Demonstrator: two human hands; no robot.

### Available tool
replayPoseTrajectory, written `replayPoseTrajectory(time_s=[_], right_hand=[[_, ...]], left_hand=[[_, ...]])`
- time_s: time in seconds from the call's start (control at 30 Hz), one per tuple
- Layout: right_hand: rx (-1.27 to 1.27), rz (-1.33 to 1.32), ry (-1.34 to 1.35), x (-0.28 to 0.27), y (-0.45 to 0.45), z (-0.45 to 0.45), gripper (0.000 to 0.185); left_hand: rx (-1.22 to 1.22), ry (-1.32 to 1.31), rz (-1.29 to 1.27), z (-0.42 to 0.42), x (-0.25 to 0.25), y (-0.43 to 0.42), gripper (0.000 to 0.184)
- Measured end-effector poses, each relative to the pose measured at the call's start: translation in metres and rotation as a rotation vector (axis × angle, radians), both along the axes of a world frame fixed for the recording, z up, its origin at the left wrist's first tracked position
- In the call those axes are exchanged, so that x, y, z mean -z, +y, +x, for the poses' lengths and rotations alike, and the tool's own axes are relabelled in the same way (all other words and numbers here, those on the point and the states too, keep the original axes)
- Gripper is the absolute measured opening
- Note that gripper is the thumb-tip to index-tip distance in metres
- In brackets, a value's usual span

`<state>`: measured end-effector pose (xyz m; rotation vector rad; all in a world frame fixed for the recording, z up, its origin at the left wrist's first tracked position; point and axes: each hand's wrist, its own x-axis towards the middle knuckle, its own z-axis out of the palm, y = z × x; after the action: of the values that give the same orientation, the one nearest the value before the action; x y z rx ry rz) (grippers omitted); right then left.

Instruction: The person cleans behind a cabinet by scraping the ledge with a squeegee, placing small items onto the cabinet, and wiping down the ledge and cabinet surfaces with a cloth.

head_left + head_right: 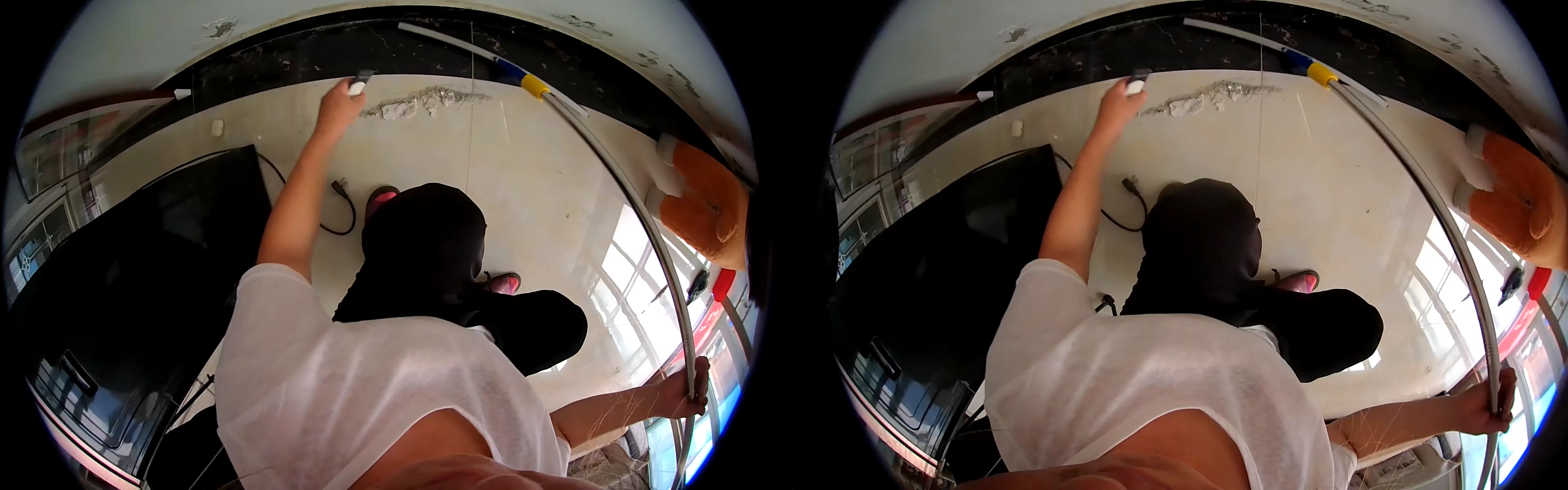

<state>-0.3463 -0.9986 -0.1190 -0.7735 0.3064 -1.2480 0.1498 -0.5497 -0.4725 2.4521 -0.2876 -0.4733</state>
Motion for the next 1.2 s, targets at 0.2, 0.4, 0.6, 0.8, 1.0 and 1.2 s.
replayPoseTrajectory(time_s=[0.2, 0.4, 0.6, 0.8, 1.0, 1.2], right_hand=[[0.145, 0.026, 0.034, -0.006, 0.019, 0.029, 0.020], [0.213, 0.002, 0.082, 0.000, 0.035, 0.047, 0.021], [0.164, -0.019, 0.265, 0.003, 0.004, 0.002, 0.018], [0.288, -0.039, 0.246, -0.002, 0.004, 0.025, 0.019], [0.257, -0.129, 0.467, -0.013, 0.017, 0.052, 0.018], [0.344, -0.572, 0.910, -0.020, -0.030, -0.002, 0.017]], left_hand=[[0.109, -0.025, 0.234, -0.016, 0.047, -0.040, 0.019], [0.311, -0.132, 0.231, -0.053, 0.076, -0.061, 0.011], [0.229, -0.383, -0.200, -0.084, 0.065, -0.038, 0.017], [-0.472, -0.344, 0.047, 0.008, 0.075, 0.055, 0.019], [-0.857, -0.335, 0.415, 0.096, 0.086, 0.185, 0.020], [-0.911, -0.230, 0.585, 0.125, 0.090, 0.254, 0.027]])
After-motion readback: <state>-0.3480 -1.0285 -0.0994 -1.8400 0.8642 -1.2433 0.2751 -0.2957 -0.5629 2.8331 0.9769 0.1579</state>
